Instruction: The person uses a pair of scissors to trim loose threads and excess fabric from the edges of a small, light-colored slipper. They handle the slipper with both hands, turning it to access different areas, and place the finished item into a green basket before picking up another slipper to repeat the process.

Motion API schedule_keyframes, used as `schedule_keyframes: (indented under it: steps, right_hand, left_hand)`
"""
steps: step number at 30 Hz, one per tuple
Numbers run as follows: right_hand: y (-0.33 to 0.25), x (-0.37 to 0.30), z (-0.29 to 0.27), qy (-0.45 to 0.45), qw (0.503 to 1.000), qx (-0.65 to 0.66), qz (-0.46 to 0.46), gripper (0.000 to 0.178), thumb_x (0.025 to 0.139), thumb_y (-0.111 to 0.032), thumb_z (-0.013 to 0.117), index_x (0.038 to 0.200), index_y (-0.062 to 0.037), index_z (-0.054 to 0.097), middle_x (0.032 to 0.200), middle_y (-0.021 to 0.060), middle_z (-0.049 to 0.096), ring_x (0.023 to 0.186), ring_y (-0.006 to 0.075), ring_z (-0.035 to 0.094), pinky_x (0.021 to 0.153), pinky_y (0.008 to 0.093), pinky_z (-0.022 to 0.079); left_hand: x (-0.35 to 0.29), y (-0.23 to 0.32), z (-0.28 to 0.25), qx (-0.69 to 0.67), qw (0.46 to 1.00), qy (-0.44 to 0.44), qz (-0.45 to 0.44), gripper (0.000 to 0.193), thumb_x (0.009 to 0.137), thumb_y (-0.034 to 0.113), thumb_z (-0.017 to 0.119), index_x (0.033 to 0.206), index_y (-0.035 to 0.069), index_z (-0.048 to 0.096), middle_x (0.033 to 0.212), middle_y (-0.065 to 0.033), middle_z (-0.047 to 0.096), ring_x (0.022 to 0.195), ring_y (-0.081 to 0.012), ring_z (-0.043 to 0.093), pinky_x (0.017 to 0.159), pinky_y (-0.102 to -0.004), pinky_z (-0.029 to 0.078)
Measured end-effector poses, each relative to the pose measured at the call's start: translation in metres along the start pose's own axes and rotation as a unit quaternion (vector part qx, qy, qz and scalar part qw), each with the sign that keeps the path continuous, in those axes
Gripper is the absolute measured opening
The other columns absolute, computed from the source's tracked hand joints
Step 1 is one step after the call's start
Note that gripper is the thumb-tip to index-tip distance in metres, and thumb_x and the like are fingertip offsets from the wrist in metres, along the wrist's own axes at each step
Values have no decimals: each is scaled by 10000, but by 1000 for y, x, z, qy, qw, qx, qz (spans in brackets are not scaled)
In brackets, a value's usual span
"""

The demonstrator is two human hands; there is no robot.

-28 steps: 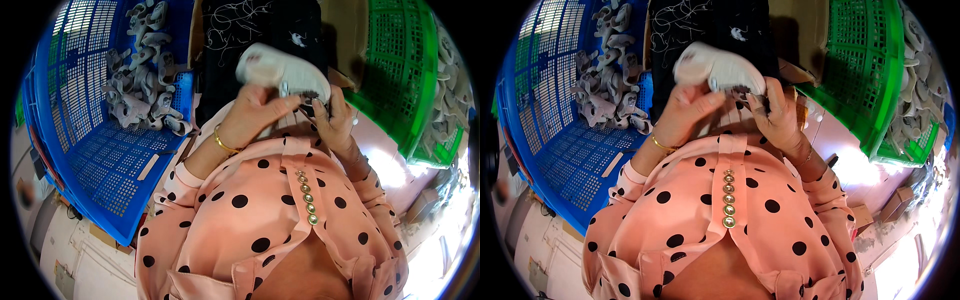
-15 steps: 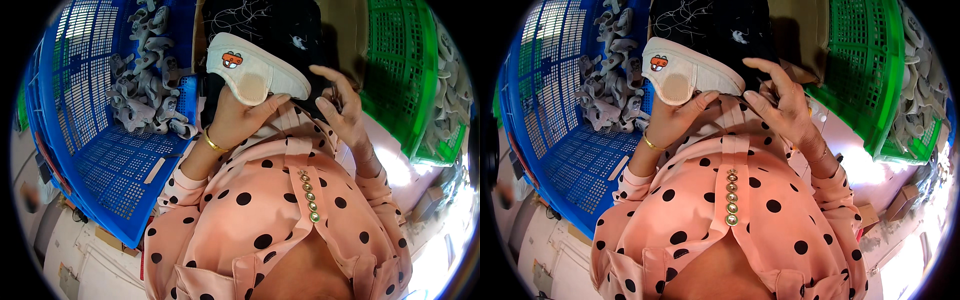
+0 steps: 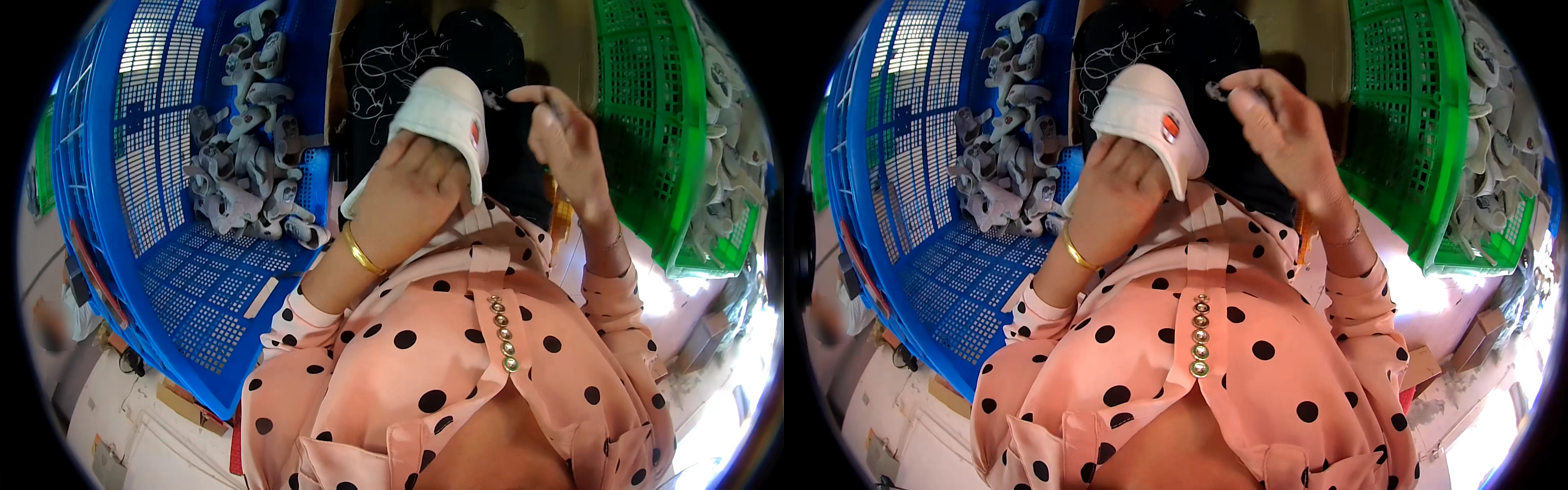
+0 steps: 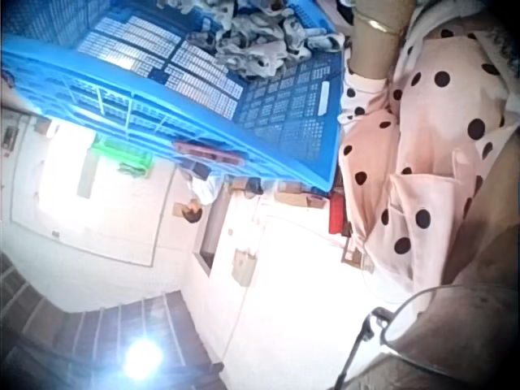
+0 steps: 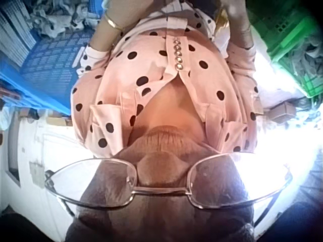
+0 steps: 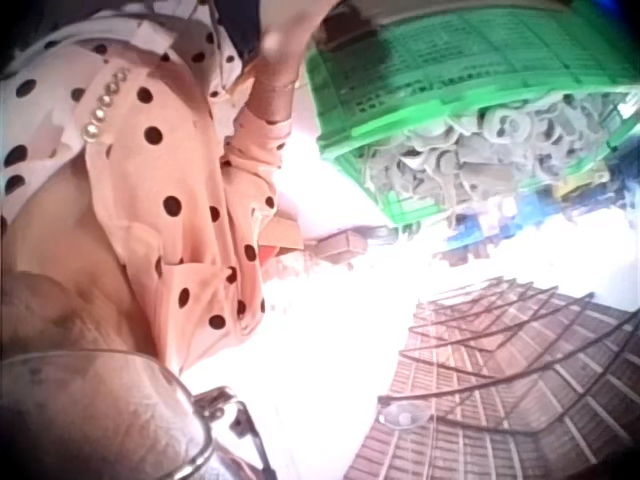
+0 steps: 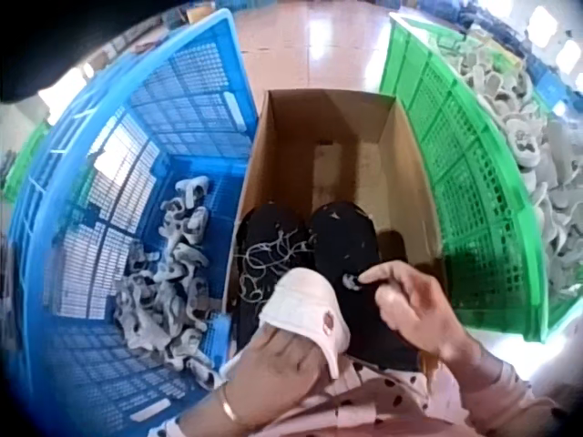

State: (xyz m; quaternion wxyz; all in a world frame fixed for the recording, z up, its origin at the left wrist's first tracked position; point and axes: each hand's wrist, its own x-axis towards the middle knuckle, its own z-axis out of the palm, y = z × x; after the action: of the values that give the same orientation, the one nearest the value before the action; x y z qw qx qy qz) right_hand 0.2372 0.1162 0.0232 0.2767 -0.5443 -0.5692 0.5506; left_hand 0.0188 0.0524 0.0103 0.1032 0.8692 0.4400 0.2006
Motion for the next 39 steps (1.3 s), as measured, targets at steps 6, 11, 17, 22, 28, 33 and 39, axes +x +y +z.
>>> schedule_keyframes:
  steps: [6,11,17,22,28,33,39]
  right_hand:
    - [0,4,6,-156,982,-105,-5,445,853,-334,717,1132,1,627,912,98,666,804,130,606,755,275,500]
    - [25,-4,8,-220,971,66,63,447,849,-213,737,1208,6,586,1020,71,663,910,110,606,833,264,507]
    - [32,-12,0,-238,968,61,59,492,852,-179,734,1263,15,545,1084,69,652,991,102,601,893,259,496]
    - [40,-15,-11,-250,962,96,49,463,841,-93,675,1272,10,542,1106,70,644,1028,106,582,937,277,472]
    - [49,-14,-29,-192,981,-8,16,390,840,-118,660,1206,-3,591,1033,70,659,928,104,586,852,265,486]
    - [34,-23,-29,-184,977,-81,71,367,842,-129,715,1151,40,614,1049,90,648,964,108,596,863,260,499]
    - [49,-32,-19,-134,991,-25,17,345,854,-220,745,1087,7,629,862,85,660,765,86,566,713,242,499]
  left_hand:
    - [-14,24,22,74,991,-86,66,284,772,176,619,1016,36,660,1034,-92,655,1082,-249,594,1025,-398,400]
    - [-23,22,11,-73,991,-53,95,263,738,144,671,984,50,672,953,-75,668,934,-232,629,874,-362,480]
    - [-1,-9,-12,-186,968,80,-146,338,760,168,740,1079,69,685,1104,-103,663,973,-287,619,835,-358,500]
    - [9,-25,14,-364,914,-54,-171,394,855,135,712,1237,70,640,1142,-101,671,1013,-190,632,888,-297,493]
    - [18,-10,32,-410,879,-51,-238,103,869,46,684,957,22,732,965,-84,701,854,-126,660,766,-239,521]
    - [22,6,53,-505,826,39,-247,71,878,92,688,892,22,690,859,-49,692,728,-107,612,646,-207,495]
    - [29,18,55,-750,588,45,-300,101,978,127,583,947,31,593,865,-15,655,711,-48,525,637,-164,433]
